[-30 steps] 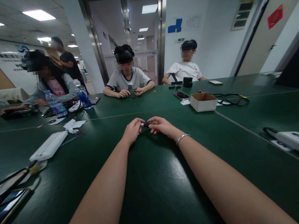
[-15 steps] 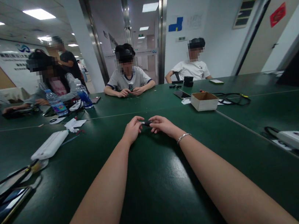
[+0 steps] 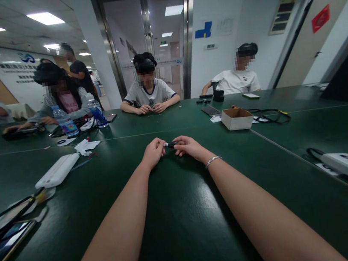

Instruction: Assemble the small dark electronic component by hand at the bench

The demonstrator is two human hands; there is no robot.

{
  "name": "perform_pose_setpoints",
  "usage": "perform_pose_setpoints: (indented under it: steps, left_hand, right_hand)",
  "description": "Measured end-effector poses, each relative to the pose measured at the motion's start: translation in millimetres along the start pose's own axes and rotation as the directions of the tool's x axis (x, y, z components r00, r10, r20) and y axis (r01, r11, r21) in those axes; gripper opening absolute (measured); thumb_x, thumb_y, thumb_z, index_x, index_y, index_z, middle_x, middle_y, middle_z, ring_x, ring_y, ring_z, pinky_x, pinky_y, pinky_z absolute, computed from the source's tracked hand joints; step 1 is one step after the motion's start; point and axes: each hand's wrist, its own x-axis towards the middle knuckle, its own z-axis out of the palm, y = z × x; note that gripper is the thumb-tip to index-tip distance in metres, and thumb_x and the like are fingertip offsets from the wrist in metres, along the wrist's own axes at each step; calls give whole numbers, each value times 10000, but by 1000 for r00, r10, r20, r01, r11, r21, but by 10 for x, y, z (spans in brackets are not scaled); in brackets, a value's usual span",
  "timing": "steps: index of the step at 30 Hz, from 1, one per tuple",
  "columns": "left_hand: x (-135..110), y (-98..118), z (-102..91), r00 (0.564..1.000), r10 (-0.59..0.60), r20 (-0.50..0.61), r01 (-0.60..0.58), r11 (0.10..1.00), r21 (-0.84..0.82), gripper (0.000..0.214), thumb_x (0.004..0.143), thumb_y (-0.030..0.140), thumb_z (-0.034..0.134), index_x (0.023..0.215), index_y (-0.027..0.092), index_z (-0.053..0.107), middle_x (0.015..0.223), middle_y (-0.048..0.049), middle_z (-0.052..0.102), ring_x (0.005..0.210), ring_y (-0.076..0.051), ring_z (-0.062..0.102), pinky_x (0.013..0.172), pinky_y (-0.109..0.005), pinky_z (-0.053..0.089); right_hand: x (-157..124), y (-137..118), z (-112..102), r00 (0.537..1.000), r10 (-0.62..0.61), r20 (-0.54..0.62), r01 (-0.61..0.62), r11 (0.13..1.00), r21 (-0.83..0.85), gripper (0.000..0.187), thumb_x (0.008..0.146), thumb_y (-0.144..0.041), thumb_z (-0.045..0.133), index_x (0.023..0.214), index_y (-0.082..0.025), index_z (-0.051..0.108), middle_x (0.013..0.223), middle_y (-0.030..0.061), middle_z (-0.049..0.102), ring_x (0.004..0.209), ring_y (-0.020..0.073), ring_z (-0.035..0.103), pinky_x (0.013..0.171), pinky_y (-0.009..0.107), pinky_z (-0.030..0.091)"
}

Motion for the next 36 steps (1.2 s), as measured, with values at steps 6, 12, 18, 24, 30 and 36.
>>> perform_pose_setpoints:
  steps: [6, 12, 18, 24, 30, 36]
  left_hand:
    - [-38, 47, -22, 999, 22, -23, -19, 989, 149, 407, 882, 553, 393, 745, 191, 518, 588, 19, 555, 526, -118, 510, 553, -245, 385]
    - [-99, 184, -46, 999, 19, -48, 1, 922, 388, 578, 909, 591, 253, 609, 188, 538, 588, -16, 580, 562, -154, 520, 581, -273, 343]
    - [-126, 288, -57, 996, -49, -79, 79, 894, 440, 617, 909, 582, 241, 526, 189, 523, 548, -31, 577, 543, -169, 522, 580, -286, 326]
    - [-116, 229, -57, 991, -114, -71, 132, 922, 364, 593, 899, 573, 243, 545, 191, 527, 552, -28, 581, 540, -169, 529, 587, -286, 357]
    - [-67, 134, -65, 997, -71, 29, 61, 965, 255, 442, 880, 428, 306, 602, 188, 551, 583, -14, 587, 554, -155, 526, 595, -271, 380]
    - [-63, 103, -51, 997, -76, 26, 68, 970, 233, 555, 888, 565, 272, 556, 191, 512, 559, -29, 594, 527, -158, 532, 583, -281, 384]
  right_hand:
    - [-12, -3, -8, 999, -22, 27, 21, 1000, 12, 177, 821, -27, 598, 937, -156, 563, 733, 4, 647, 539, 89, 625, 453, 150, 487]
    - [-22, -11, -18, 996, -37, 82, 38, 999, -10, 150, 823, -67, 615, 942, -154, 585, 732, 9, 653, 567, 94, 633, 469, 151, 481]
    - [-22, -23, -14, 994, -39, 99, 44, 998, -46, 200, 800, -42, 620, 964, -149, 579, 703, -4, 652, 580, 94, 634, 471, 143, 468]
    - [-19, -12, -18, 994, -48, 100, 53, 997, -50, 236, 775, -38, 635, 977, -147, 578, 693, -9, 648, 590, 99, 639, 472, 146, 468]
    - [-30, -20, -18, 997, -33, 74, 35, 999, -28, 215, 780, -51, 637, 959, -156, 579, 708, -4, 652, 582, 95, 634, 469, 148, 480]
    - [-24, -9, -26, 994, -51, 95, 55, 997, -45, 230, 765, -49, 653, 951, -157, 574, 705, -7, 651, 590, 96, 639, 476, 148, 482]
